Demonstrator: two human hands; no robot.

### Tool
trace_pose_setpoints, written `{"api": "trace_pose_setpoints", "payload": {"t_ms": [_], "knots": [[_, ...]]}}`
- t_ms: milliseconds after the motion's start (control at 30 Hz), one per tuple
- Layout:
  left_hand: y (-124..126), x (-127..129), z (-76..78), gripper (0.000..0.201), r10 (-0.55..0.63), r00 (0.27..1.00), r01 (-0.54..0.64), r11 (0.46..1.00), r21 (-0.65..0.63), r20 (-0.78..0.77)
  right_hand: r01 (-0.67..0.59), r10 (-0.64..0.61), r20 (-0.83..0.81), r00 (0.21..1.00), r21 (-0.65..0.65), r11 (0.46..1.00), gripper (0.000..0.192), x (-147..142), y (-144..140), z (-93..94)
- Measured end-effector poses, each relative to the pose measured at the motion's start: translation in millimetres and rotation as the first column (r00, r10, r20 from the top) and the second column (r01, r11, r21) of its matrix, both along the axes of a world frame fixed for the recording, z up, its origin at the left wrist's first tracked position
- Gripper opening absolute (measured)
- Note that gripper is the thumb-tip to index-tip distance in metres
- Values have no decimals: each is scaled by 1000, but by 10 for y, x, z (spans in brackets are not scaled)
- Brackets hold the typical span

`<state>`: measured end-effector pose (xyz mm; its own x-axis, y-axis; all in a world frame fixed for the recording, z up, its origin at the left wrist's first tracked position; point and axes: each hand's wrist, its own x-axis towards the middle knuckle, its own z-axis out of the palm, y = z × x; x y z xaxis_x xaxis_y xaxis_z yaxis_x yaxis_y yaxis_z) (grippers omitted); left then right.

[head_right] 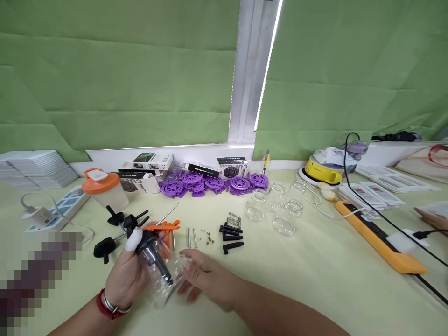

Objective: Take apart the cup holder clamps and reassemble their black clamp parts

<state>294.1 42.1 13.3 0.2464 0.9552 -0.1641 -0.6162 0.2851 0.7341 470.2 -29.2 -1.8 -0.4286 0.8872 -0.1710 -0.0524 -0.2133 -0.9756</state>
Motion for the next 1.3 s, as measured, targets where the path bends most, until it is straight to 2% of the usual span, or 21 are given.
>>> {"api": "trace_pose_setpoints", "payload": {"t_ms": [33, 100, 200, 300, 367, 400, 467, 533, 567, 633, 700, 767, 833, 900, 967, 1033, 1100, 1133, 1167, 1233, 1300], "knots": [[-21, 17, 4, 34, 31, 999, -30, 999, 29, -25, -51, 21, -197, 980, -145, 988, 58, -57, -42, -5], [-51, 43, -10, 35, 88, 990, -76, 992, 104, -106, -43, -72, -371, 926, -291, 956, 58, -114, -69, -3], [-65, 45, -81, 28, 139, 953, -64, 961, 269, -269, 144, -218, -271, 937, -268, 953, 57, -25, -19, 61], [-68, 31, -164, 25, 108, 898, 53, 937, 346, -427, 205, -206, -6, 979, -67, 976, 54, 169, -9, 158], [-78, 39, -191, 28, 53, 879, 111, 944, 312, -474, 182, -229, 250, 941, 198, 963, 60, 275, -62, 193], [-85, 52, -192, 29, 23, 876, 128, 952, 277, -482, 118, -259, 370, 892, 362, 925, 62, 314, -98, 195], [-102, 86, -173, 31, -28, 878, 144, 967, 208, -478, -98, -334, 541, 772, 620, 778, 55, 371, -162, 174], [-119, 120, -143, 33, -47, 879, 145, 974, 173, -474, -263, -384, 608, 695, 712, 651, 43, 408, -190, 134], [-128, 133, -130, 33, -35, 882, 133, 975, 177, -470, -257, -393, 605, 693, 717, 648, 44, 418, -188, 116], [-143, 143, -117, 34, 13, 884, 96, 973, 209, -467, -74, -368, 523, 769, 644, 761, 65, 419, -166, 94], [-152, 138, -119, 32, 62, 879, 69, 965, 254, -473, 93, -235, 373, 897, 362, 928, 78, 398, -145, 100], [-153, 125, -127, 29, 83, 870, 71, 954, 292, -485, 83, -100, 237, 966, 83, 993, 70, 376, -150, 128], [-151, 116, -130, 30, 74, 861, 86, 954, 288, -503, 40, -71, 252, 965, 127, 991, 65, 375, -182, 163], [-154, 116, -127, 33, 50, 851, 106, 959, 265, -524, 12, -157, 339, 928, 392, 920, 65, 390, -221, 190], [-167, 120, -125, 33, 41, 846, 126, 954, 273, -532, 11, -223, 343, 913, 524, 852, 73, 395, -237, 197], [-181, 117, -130, 30, 50, 849, 143, 936, 321, -526, 99, -208, 265, 941, 372, 923, 76, 369, -224, 185], [-187, 102, -140, 26, 63, 847, 160, 917, 366, -528, 117, -130, 187, 974, 78, 990, 68, 327, -202, 166], [-184, 91, -145, 25, 62, 841, 175, 908, 380, -537, 100, -99, 186, 978, 3, 995, 65, 311, -196, 159], [-179, 81, -147, 24, 58, 832, 192, 903, 385, -551, 93, -97, 232, 968, 28, 995, 65, 305, -197, 155], [-167, 70, -141, 24, 45, 816, 211, 905, 370, -576, 50, -193, 421, 887, 327, 944, 65, 330, -216, 154], [-165, 80, -117, 27, 19, 815, 213, 920, 329, -579, -132, -336, 569, 750, 627, 767, 53, 398, -248, 154]]}}
